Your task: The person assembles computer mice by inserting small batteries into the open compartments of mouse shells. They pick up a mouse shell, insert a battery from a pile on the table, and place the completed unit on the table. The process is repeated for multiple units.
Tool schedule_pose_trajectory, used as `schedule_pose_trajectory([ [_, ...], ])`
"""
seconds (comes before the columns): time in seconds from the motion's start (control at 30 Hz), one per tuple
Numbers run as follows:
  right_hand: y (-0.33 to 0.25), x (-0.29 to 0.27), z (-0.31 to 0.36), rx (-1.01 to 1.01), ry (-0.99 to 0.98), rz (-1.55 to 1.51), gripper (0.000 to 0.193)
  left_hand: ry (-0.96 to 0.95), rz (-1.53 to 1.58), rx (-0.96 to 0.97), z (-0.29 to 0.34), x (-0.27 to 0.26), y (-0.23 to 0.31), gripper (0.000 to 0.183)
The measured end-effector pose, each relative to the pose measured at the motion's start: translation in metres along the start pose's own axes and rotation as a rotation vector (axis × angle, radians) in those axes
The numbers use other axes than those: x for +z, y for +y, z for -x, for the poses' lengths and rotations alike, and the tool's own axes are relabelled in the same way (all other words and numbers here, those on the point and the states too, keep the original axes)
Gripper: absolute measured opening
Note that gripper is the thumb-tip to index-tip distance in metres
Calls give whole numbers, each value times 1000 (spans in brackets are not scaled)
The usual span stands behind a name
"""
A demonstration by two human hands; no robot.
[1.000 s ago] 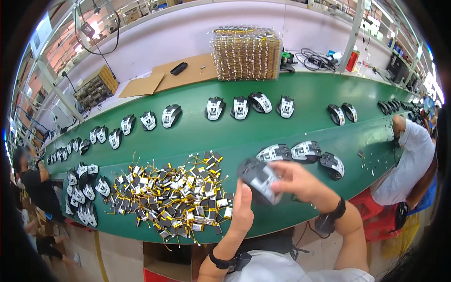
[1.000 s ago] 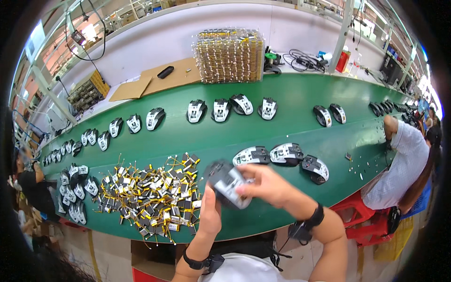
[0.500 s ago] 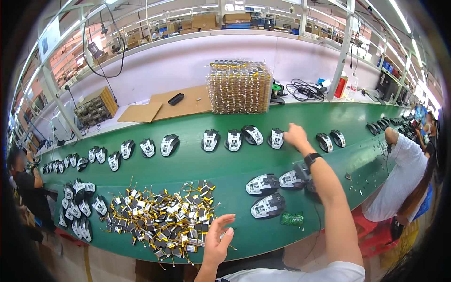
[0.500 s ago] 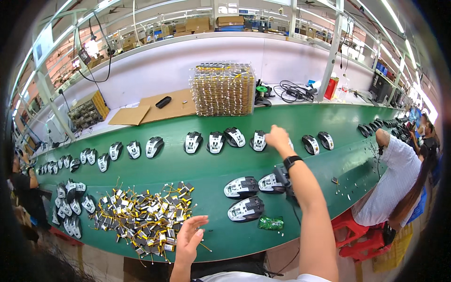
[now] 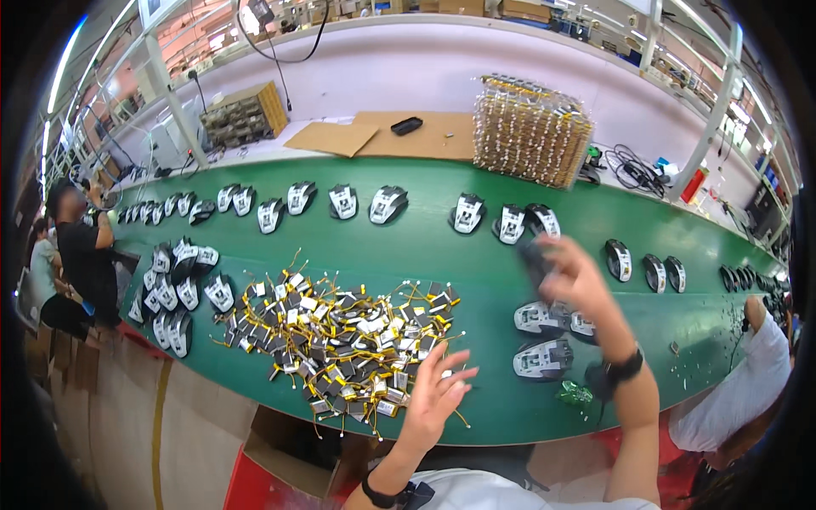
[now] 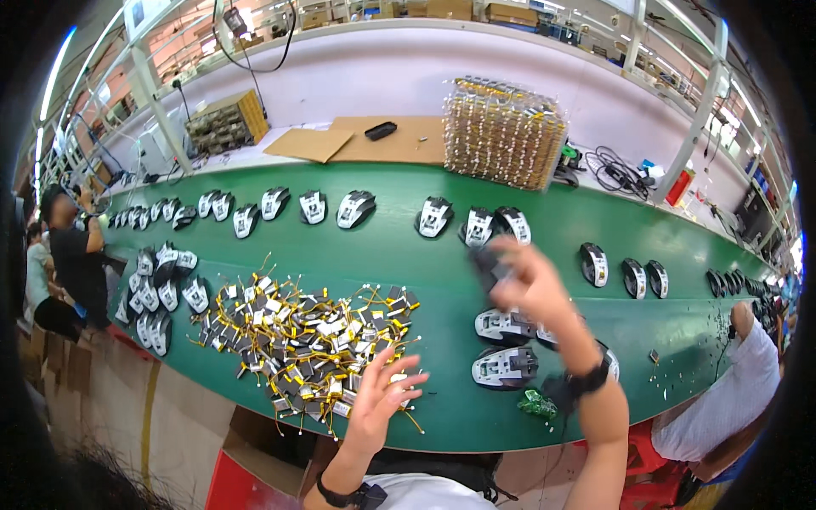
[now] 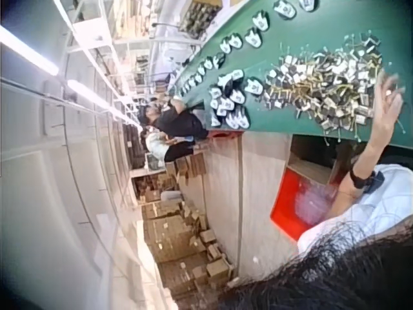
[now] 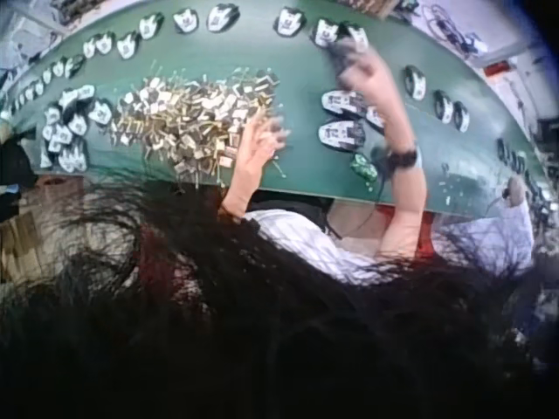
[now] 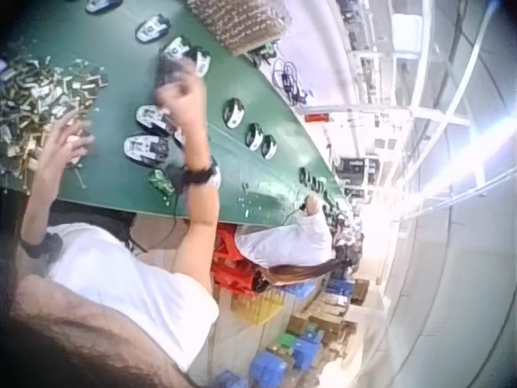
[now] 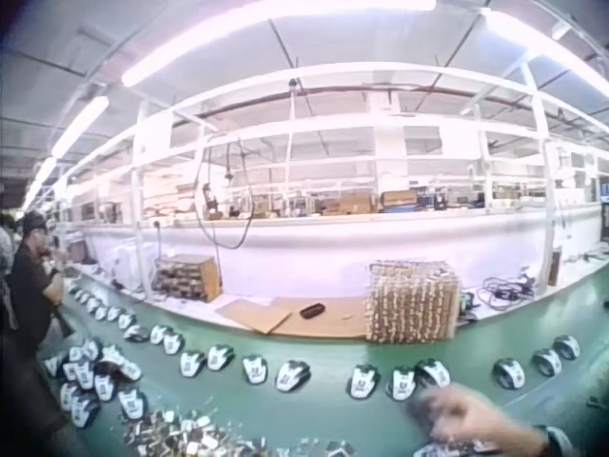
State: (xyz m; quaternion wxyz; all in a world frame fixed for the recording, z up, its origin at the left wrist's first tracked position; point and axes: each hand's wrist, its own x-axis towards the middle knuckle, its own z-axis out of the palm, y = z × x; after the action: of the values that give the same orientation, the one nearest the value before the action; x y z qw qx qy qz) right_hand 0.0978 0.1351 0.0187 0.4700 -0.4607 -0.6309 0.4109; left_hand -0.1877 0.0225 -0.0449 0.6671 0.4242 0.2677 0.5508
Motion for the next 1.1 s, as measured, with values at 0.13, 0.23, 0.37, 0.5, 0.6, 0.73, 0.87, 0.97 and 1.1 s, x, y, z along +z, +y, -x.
schedule_pose_trajectory([
  [0.13,-53,120,70,-67,-392,456,64,69,183,-105,-5,-6,-21,71],
  [0.23,-24,109,30,-199,-267,225,41,102,480,-160,2,-17,-7,68],
  [0.37,44,105,-30,157,17,-26,30,71,435,-92,8,-25,-7,70],
  [0.5,42,131,-38,136,65,147,25,26,460,-107,11,-28,-7,68],
  [0.6,54,129,-41,8,142,65,25,91,430,-122,11,-27,-8,67],
  [0.73,28,125,-21,72,153,-43,22,152,450,-115,8,-30,-5,65],
  [0.87,-12,122,24,-15,83,45,18,81,506,-33,4,-33,-2,66],
  [0.97,-39,126,66,-218,-11,225,14,104,434,-21,-2,-23,5,69],
  [1.1,-47,136,102,-450,-13,474,18,173,379,36,-6,-3,10,65],
])
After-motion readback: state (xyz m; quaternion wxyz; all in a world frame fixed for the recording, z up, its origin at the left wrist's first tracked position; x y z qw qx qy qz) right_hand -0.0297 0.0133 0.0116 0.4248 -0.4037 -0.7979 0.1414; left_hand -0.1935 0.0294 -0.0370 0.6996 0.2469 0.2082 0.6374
